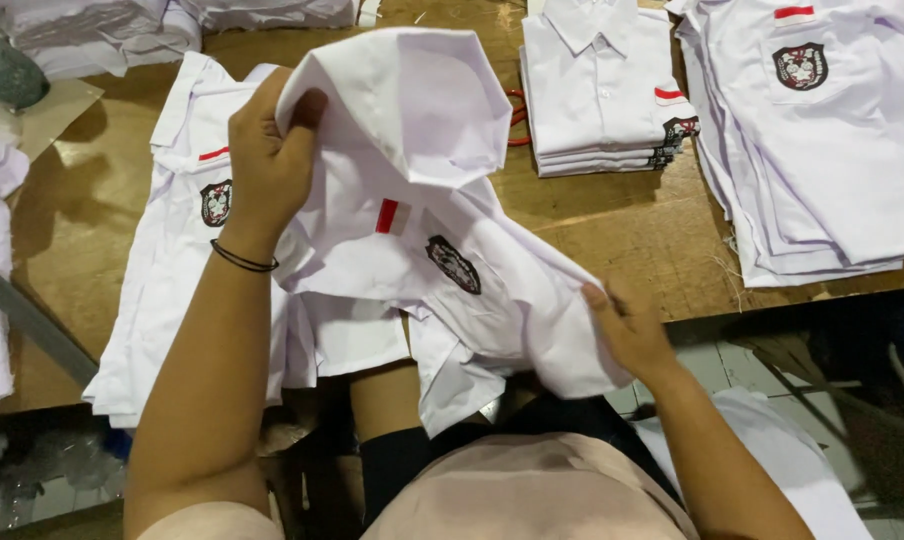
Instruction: The person folds white shirts on a wooden table, smoothing the fabric by hand and organizing them into stacks.
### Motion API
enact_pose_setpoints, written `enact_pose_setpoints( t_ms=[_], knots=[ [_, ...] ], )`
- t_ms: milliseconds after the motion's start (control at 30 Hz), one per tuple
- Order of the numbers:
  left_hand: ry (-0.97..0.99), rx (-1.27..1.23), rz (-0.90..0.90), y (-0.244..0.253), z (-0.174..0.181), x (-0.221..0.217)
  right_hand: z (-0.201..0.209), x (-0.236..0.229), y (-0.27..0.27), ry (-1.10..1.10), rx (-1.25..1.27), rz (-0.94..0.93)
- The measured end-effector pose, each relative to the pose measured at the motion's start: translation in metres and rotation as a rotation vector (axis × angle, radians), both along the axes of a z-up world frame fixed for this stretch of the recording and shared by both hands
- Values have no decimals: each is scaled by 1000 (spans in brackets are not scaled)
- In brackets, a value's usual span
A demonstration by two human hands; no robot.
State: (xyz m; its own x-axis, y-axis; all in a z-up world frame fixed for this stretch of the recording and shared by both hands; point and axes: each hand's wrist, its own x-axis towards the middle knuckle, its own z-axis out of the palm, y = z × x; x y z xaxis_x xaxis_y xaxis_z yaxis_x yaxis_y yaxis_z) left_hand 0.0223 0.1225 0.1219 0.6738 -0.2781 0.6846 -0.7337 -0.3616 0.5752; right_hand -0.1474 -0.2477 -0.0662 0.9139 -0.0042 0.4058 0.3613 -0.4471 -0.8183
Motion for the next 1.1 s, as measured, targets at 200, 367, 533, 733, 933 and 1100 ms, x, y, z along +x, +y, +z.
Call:
enact_pose_setpoints(
  t_ms=[200,367,533,733,933,1100],
  knots=[
    [-29,44,144,27,11,-18,59,-2,-56,-138,-410,-107],
    [-57,110,268,53,6,-26,113,-4,-68,185,-473,-59],
    [-2,147,274,68,18,-59,121,0,-118,580,-297,-138],
    [358,152,86,79,1,-51,83,41,-177,459,-203,-41],
    [539,462,299,88,-105,7,69,71,-93,654,-345,-368],
    [966,483,389,96,-124,-8,-26,63,-121,702,-489,-402]
  ],
)
